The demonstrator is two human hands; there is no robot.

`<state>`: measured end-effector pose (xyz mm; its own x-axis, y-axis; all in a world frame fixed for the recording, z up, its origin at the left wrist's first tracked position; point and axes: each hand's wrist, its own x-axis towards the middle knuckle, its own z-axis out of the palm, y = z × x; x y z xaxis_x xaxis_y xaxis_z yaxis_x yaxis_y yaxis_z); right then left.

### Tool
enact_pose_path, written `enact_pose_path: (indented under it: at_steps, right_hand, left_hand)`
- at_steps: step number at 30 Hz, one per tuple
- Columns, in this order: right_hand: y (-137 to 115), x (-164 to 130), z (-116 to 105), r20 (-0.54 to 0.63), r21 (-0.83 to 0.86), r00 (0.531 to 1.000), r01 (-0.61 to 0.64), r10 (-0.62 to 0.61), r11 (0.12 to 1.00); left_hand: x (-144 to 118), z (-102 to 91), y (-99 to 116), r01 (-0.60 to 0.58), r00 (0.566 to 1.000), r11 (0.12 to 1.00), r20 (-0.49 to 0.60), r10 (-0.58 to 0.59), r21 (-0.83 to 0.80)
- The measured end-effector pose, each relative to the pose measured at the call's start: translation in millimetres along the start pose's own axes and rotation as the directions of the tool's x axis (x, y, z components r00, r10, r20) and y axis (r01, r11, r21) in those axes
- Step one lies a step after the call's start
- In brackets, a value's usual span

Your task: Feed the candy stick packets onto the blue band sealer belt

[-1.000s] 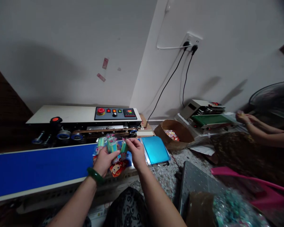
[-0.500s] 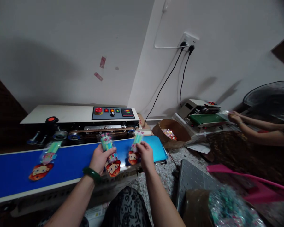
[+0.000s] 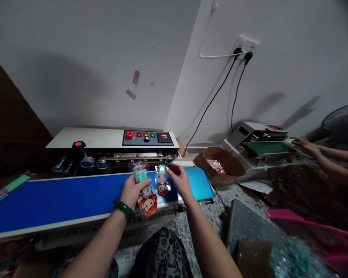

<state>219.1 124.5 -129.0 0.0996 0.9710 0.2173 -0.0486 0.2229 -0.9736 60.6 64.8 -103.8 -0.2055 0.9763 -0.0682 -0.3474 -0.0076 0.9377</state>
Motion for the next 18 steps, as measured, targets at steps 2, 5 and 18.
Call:
enact_pose_path:
  at_steps: [2, 5, 18]
  right_hand:
    - [-6, -23, 19, 0.201, 0.027, 0.98, -0.014, 0.008, 1.0]
    - [-9, -47, 41, 0.321, 0.022, 0.946, -0.053, 0.043, 0.998]
    - [11, -2, -34, 0.016, 0.284, 0.958, -0.277, 0.285, 0.918]
  left_hand:
    - [-1, 2.1, -1, 0.009, 1.0, 1.0, 0.015, -0.009, -0.022]
    - [-4, 6.0, -2, 0.036, 0.996, 0.998, 0.079, -0.031, -0.059]
    - [-8, -2.9, 11, -0.031, 0.999, 0.996, 0.03, 0.028, 0.089]
